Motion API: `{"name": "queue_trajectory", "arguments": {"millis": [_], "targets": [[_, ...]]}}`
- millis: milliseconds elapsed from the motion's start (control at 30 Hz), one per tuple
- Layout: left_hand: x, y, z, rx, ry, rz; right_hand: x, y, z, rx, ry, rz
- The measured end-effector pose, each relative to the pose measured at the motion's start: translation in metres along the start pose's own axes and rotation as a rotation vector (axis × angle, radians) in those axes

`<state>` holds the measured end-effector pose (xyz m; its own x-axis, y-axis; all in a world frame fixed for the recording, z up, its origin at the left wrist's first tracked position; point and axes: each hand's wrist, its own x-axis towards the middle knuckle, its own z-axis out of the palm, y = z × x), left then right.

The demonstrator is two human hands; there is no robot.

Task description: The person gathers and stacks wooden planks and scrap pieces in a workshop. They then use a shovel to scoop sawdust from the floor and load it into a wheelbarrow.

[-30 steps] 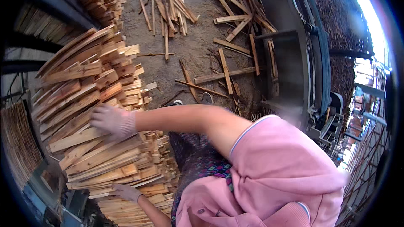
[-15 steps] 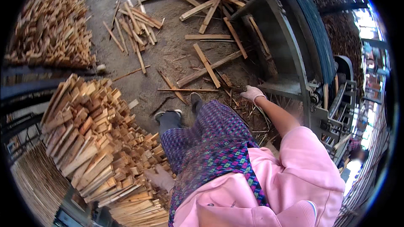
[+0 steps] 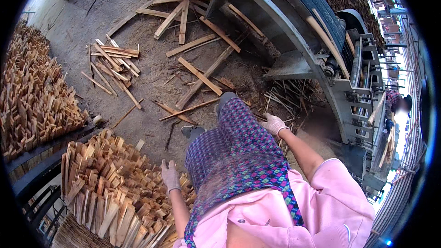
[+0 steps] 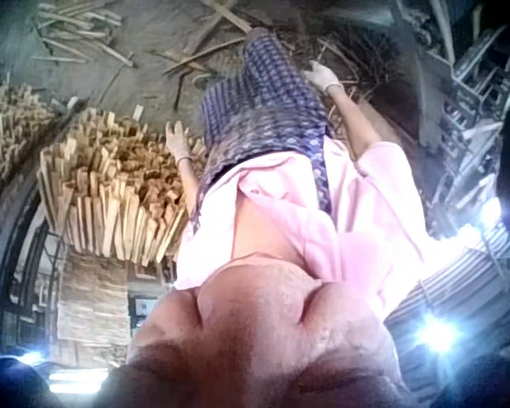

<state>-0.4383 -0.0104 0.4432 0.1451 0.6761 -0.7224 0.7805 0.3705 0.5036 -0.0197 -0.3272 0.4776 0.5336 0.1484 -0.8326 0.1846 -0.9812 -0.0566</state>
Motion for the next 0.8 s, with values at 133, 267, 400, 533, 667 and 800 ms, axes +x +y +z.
{"name": "queue_trajectory", "arguments": {"millis": [133, 267, 400, 533, 667, 800], "targets": [[0.026, -0.034, 0.038, -0.058, 0.030, -0.014, 0.031, -0.016, -0.053, -0.067, 0.020, 0.044], [0.040, -0.015, 0.085, -0.233, -0.024, -0.229, 0.110, -0.031, -0.080, -0.041, 0.104, -0.139], [0.071, 0.000, 0.160, -0.266, -0.020, -0.244, 0.200, -0.061, -0.098, -0.070, 0.071, -0.116], [0.127, 0.062, 0.274, -0.111, -0.011, -0.226, 0.347, -0.062, -0.104, -0.213, 0.066, -0.159], [0.221, 0.075, 0.408, 0.015, -0.228, -0.235, 0.487, -0.058, -0.115, -0.215, 0.256, -0.187], [0.334, 0.098, 0.525, 0.043, -0.060, -0.114, 0.642, -0.062, -0.127, -0.392, 0.386, -0.248]]}}
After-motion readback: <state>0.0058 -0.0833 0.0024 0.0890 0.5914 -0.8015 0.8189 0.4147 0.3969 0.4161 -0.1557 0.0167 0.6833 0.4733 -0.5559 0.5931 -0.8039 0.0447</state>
